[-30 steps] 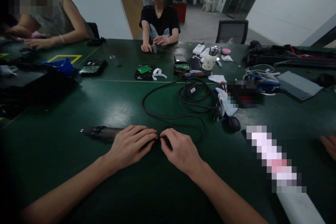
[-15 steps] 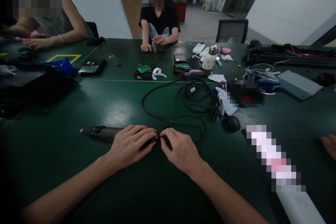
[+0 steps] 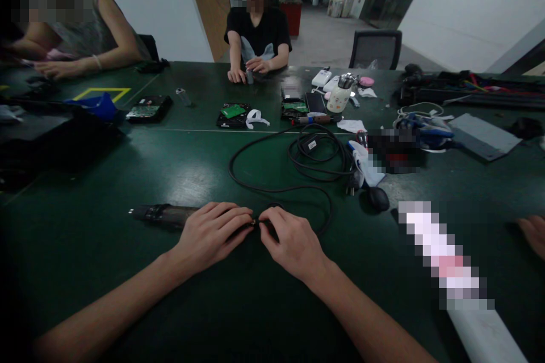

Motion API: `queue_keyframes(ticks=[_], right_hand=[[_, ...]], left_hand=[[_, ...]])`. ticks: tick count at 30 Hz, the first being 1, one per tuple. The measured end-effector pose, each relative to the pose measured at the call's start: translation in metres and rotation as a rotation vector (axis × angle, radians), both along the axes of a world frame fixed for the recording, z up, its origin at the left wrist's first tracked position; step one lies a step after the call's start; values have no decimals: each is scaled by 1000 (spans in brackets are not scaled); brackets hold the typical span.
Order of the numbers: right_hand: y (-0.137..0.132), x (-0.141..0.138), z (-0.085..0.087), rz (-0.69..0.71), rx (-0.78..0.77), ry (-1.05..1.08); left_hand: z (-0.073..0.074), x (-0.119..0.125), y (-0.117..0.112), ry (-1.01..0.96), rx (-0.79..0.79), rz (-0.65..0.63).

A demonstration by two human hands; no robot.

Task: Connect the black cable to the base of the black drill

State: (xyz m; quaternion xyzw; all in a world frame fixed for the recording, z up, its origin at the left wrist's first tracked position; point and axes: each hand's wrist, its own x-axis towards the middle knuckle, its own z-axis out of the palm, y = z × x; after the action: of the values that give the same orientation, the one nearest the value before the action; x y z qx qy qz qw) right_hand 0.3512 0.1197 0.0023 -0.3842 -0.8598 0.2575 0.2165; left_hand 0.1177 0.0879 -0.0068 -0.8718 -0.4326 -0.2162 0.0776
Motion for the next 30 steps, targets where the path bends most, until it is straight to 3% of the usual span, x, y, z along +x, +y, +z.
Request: queue_keyframes(ticks=[30], right_hand=[[0,0,0,2,-2,-1]], left_hand=[[1,-1,0,-6,-15,2]])
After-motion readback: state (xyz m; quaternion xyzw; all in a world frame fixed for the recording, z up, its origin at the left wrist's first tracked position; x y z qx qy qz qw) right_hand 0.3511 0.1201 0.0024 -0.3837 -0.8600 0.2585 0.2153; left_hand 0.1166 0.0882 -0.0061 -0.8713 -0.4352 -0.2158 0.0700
